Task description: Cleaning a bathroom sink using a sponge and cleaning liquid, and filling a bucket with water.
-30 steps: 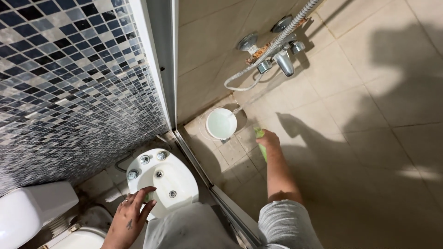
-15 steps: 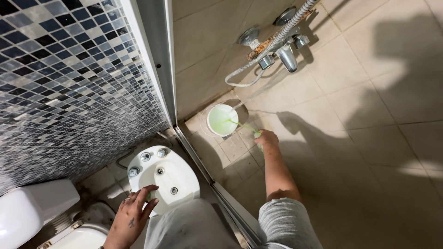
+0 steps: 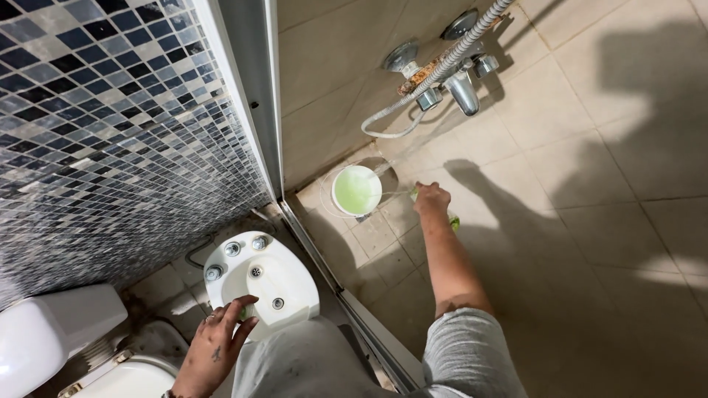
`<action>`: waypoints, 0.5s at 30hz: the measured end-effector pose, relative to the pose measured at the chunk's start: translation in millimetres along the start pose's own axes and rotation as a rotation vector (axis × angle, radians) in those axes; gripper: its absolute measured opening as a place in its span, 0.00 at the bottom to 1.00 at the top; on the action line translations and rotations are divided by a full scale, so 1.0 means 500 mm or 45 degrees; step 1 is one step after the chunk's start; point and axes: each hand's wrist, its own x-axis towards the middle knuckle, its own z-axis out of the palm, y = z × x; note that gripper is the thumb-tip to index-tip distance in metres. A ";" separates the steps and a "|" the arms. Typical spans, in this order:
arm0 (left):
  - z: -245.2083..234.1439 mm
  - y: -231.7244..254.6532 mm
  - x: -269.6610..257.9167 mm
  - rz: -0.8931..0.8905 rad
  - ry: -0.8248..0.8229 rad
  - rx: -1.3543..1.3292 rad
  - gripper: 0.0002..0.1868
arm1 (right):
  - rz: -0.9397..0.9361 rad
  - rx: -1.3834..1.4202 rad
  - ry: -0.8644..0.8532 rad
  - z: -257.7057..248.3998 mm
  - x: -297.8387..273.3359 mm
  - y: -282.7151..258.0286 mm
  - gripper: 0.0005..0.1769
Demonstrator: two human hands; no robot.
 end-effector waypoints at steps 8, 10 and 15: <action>-0.019 0.040 0.028 -0.202 -0.137 -0.247 0.21 | 0.122 1.307 0.548 0.117 0.074 -0.013 0.24; -0.024 0.051 0.052 -0.065 -0.077 -0.273 0.21 | 0.002 1.637 0.666 0.153 0.099 -0.066 0.23; -0.068 0.129 0.108 0.245 0.069 -0.320 0.21 | -0.566 2.714 0.724 0.122 -0.045 -0.219 0.21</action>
